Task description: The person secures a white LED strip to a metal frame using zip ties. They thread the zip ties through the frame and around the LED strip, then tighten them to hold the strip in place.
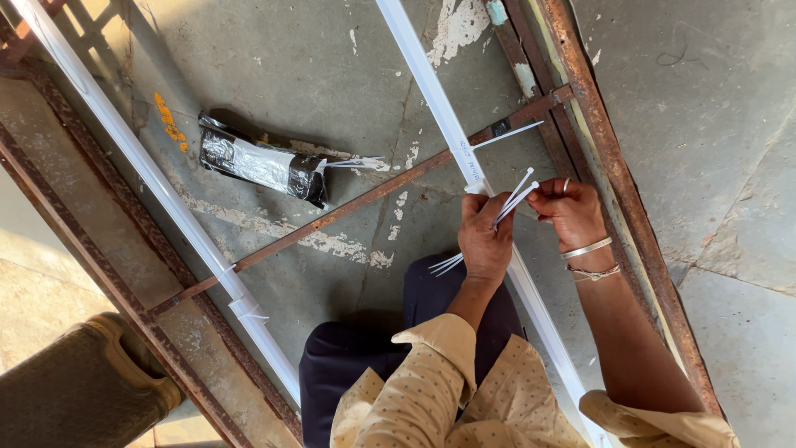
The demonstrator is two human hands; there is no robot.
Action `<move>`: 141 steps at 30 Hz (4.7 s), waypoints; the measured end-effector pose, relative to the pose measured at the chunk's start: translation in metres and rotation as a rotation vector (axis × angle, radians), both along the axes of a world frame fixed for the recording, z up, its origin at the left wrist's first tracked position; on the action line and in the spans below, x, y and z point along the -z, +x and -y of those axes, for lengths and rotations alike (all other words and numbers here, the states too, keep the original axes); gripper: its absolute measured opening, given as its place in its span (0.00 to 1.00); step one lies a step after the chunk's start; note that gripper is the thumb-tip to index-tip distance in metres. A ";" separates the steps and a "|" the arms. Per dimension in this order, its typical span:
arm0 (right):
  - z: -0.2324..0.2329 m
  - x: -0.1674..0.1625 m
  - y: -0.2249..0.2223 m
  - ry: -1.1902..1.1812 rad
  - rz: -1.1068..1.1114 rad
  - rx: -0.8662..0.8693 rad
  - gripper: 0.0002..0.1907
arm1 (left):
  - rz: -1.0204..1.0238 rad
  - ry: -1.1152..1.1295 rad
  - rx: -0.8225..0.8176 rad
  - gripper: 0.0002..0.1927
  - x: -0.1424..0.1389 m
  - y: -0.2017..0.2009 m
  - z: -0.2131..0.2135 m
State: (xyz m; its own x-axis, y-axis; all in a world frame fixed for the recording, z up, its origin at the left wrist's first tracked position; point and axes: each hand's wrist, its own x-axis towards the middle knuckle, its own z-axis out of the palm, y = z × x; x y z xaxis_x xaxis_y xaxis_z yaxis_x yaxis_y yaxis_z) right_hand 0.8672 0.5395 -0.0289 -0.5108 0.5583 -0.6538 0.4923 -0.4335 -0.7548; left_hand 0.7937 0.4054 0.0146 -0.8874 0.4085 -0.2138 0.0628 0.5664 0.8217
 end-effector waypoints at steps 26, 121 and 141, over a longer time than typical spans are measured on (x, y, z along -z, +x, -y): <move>0.047 0.017 -0.009 -0.174 -0.238 0.335 0.10 | 0.116 0.102 -0.090 0.15 0.021 0.003 0.005; 0.070 -0.108 0.052 0.695 -0.254 -0.197 0.05 | 0.295 0.194 -0.395 0.20 -0.111 -0.060 0.246; 0.275 -0.239 -0.079 0.626 -0.710 -0.867 0.13 | -0.274 -0.267 0.092 0.07 -0.210 -0.027 0.332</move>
